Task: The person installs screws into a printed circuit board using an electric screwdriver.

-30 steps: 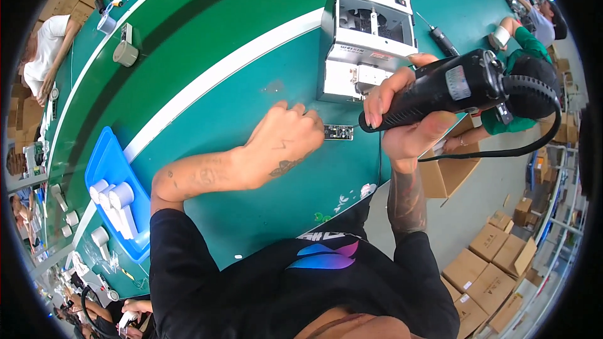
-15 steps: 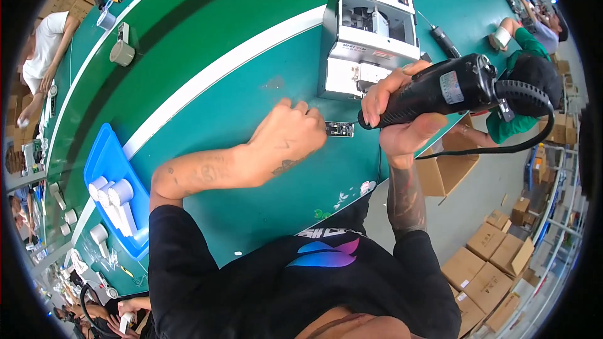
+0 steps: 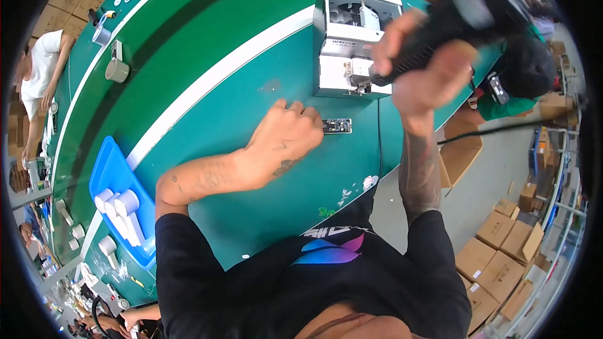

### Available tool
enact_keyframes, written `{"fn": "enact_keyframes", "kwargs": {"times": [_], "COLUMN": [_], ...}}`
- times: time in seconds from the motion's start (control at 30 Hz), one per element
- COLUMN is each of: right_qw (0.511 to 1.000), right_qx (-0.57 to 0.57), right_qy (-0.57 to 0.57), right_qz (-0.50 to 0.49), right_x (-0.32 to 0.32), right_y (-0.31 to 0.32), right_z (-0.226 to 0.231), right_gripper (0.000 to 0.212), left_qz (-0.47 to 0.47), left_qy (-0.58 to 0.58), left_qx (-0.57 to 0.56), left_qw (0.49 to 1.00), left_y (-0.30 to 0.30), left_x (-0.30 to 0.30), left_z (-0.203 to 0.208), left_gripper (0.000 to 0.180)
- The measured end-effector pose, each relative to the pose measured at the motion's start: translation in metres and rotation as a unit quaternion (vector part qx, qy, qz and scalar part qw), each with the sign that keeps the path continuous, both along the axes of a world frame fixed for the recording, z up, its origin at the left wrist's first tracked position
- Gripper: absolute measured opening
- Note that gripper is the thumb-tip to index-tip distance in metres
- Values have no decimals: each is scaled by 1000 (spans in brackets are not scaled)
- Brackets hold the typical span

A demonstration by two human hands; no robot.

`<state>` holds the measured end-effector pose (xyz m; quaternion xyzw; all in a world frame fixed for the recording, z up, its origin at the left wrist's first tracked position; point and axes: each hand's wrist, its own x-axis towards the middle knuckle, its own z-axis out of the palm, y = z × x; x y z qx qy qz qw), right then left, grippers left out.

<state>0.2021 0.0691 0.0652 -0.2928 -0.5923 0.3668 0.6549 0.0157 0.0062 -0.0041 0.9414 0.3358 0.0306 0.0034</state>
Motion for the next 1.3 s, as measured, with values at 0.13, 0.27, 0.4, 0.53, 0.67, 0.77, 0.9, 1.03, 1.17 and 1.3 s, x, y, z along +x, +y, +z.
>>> {"fn": "enact_keyframes", "kwargs": {"times": [0.13, 0.27, 0.4, 0.53, 0.67, 0.77, 0.9, 1.03, 1.17, 1.3], "right_qw": [998, 999, 999, 1000, 999, 997, 991, 990, 989, 983], "right_qx": [17, -37, -22, 23, 16, -63, -133, -139, -132, -113], "right_qy": [-52, -23, -27, -13, -51, -17, 13, 10, 67, 136], "right_qz": [-29, -7, -24, 7, -7, 36, 18, 9, 26, 40], "right_x": [-14, -6, -6, -12, -11, -6, -2, 1, 5, 2], "right_y": [5, -15, -9, 16, 5, -20, -42, -44, -40, -45], "right_z": [-7, -12, 6, -3, -7, -21, -26, -27, -39, -49], "right_gripper": [85, 96, 98, 79, 77, 89, 97, 98, 95, 91], "left_qz": [11, 13, 8, 3, 19, 15, 20, 18, 15, 16], "left_qy": [-10, 16, 8, -5, 17, 17, 26, 26, 21, 34], "left_qx": [-1, -25, -24, -22, -49, -42, -35, -41, -44, -45], "left_qw": [1000, 999, 1000, 1000, 998, 999, 999, 999, 999, 998], "left_y": [-1, 1, 0, 3, 2, 4, 3, 3, 2, 2], "left_x": [-4, -5, -5, -5, -5, -5, -5, -5, -3, -4], "left_z": [0, 3, 2, -1, -3, -3, -1, -1, 1, 1], "left_gripper": [9, 13, 11, 11, 23, 23, 22, 22, 21, 21]}}
